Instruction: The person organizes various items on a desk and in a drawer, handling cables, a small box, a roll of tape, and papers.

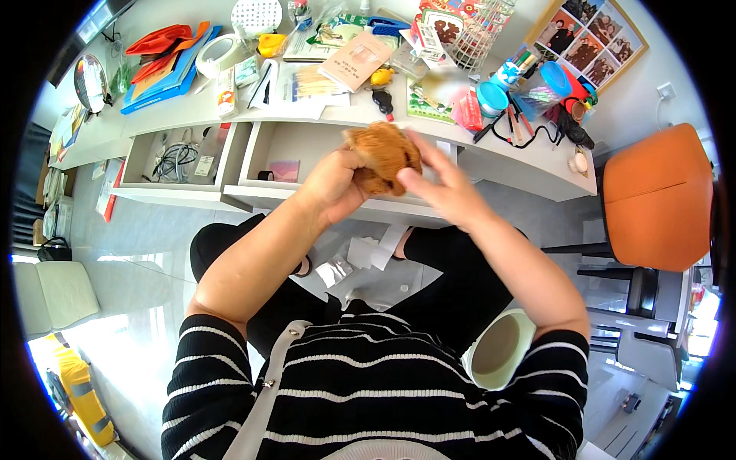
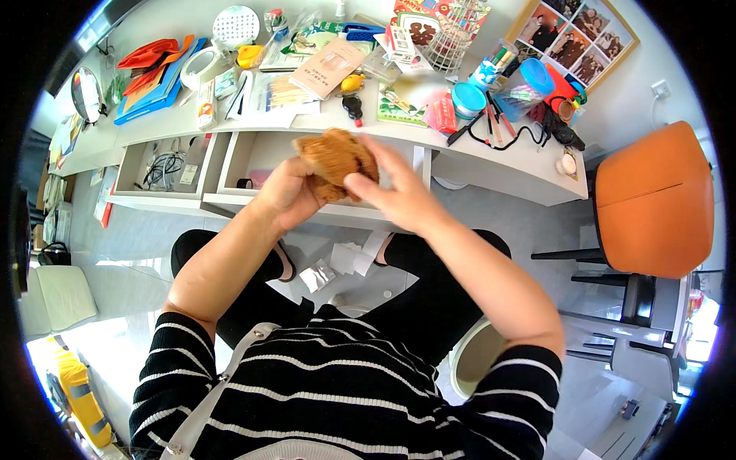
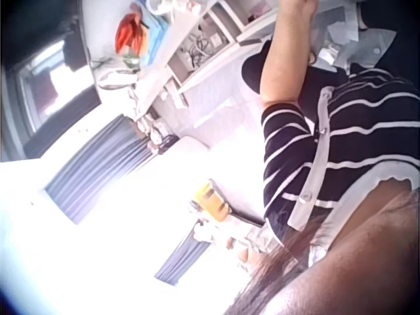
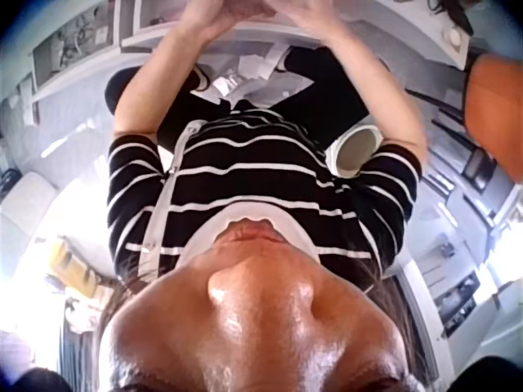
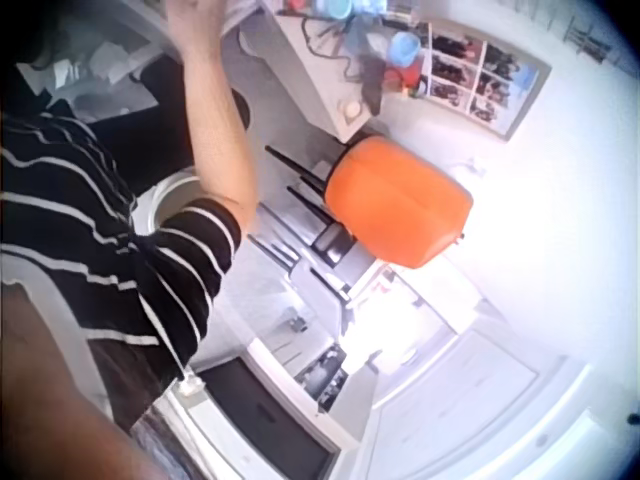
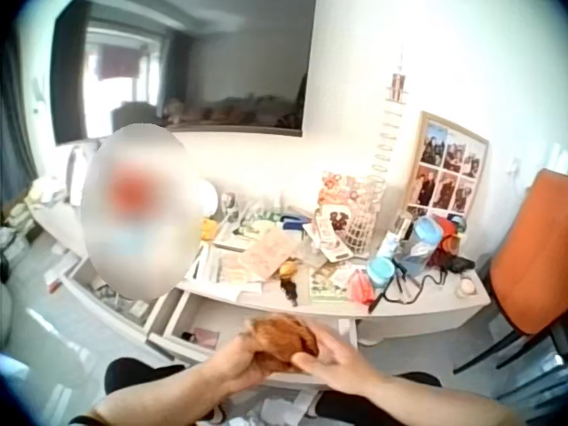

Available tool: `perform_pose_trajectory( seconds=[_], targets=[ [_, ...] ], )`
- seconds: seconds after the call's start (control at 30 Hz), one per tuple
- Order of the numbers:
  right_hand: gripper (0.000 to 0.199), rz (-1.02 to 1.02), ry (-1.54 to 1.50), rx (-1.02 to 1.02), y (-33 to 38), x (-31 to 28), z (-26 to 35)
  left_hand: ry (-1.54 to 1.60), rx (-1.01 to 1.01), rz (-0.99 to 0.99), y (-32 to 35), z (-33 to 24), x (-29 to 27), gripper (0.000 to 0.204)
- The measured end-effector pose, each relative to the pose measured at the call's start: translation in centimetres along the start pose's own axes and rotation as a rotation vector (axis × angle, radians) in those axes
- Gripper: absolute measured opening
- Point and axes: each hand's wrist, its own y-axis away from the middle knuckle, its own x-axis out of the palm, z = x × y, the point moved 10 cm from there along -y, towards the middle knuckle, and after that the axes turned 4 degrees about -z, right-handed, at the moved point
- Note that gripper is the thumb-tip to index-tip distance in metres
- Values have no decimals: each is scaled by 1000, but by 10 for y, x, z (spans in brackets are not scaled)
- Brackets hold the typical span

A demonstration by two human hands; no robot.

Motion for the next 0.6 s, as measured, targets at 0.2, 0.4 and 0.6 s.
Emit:
perform_pose_trajectory(
  seconds=[0.2,0.4,0.6],
  targets=[
    [53,67,-247,209,-32,44,-54,-531,-151,-181,9,-25,-62,58],
    [52,57,393,41,-63,63,-97,-1641,-122,-146,10,-58,-91,38],
    [43,135,440,-389,-138,193,-109,-2269,-117,54,28,2,-95,22]
  ],
)
